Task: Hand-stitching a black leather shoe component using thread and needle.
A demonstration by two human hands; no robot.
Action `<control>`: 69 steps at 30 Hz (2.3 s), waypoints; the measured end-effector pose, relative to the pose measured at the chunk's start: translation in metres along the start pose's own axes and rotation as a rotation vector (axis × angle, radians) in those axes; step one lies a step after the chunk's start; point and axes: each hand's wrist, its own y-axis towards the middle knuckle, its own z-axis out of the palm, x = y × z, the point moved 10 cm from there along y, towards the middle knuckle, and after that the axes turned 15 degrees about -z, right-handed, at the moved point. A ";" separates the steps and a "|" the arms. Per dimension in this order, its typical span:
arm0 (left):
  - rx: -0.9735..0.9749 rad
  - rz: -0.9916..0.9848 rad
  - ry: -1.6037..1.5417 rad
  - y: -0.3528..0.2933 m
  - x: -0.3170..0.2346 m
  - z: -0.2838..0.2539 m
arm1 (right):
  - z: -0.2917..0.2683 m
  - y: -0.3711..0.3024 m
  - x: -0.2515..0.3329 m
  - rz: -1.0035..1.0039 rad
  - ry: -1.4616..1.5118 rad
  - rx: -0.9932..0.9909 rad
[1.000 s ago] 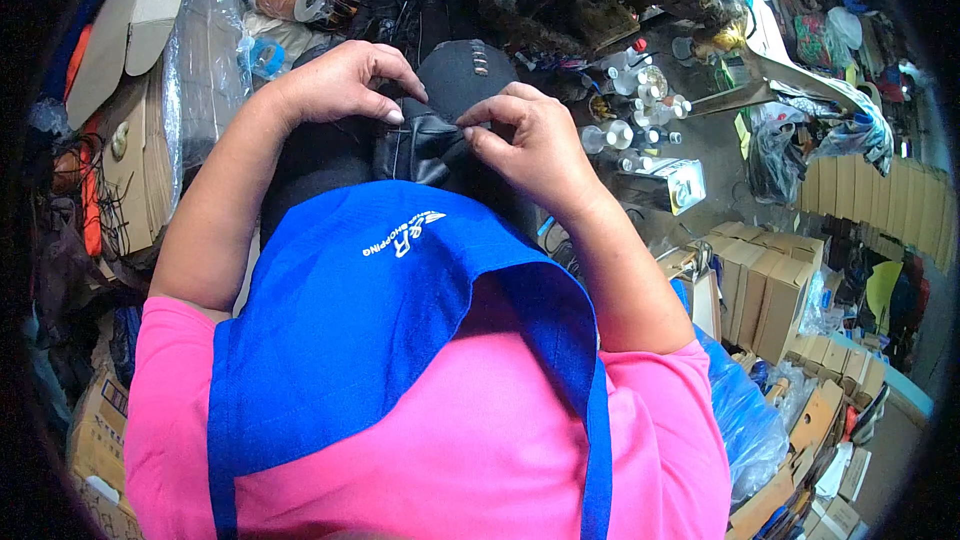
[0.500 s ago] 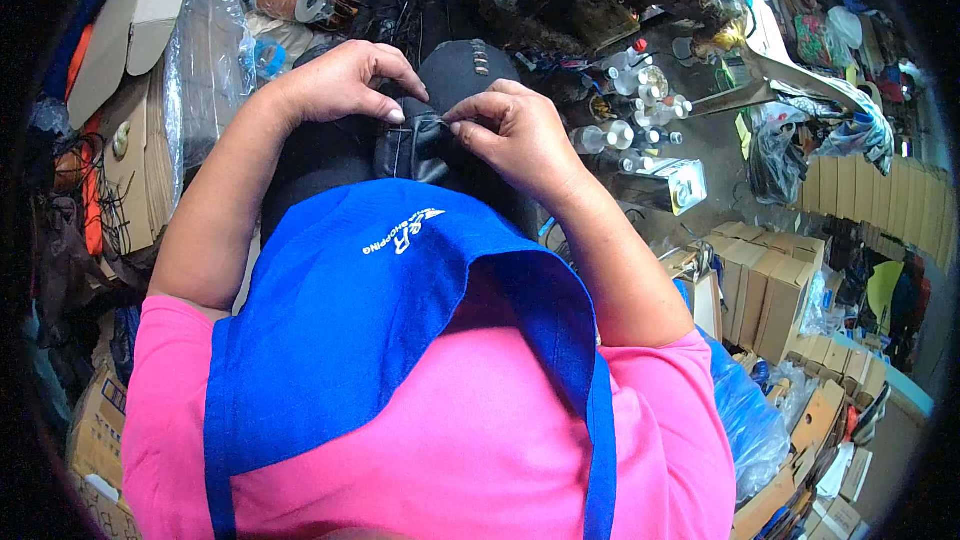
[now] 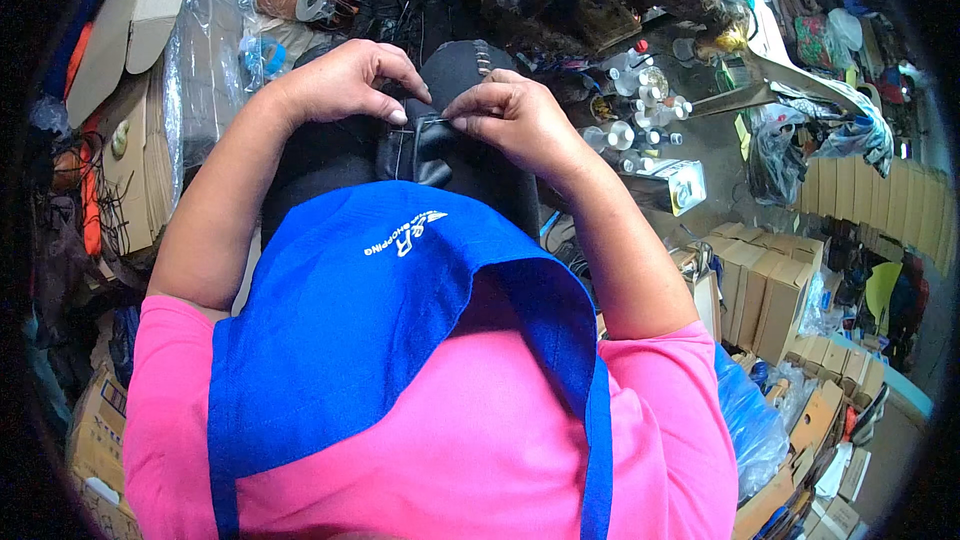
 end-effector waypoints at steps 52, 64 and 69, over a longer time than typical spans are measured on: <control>-0.050 0.284 1.019 -0.047 -0.101 0.063 | -0.016 -0.018 0.012 -0.098 -0.202 -0.110; -0.495 0.283 1.146 -0.100 -0.097 0.050 | 0.046 0.022 0.046 -0.262 -0.359 -0.029; -0.581 0.226 0.718 -0.117 -0.078 0.039 | 0.051 0.026 0.041 -0.188 -0.286 -0.056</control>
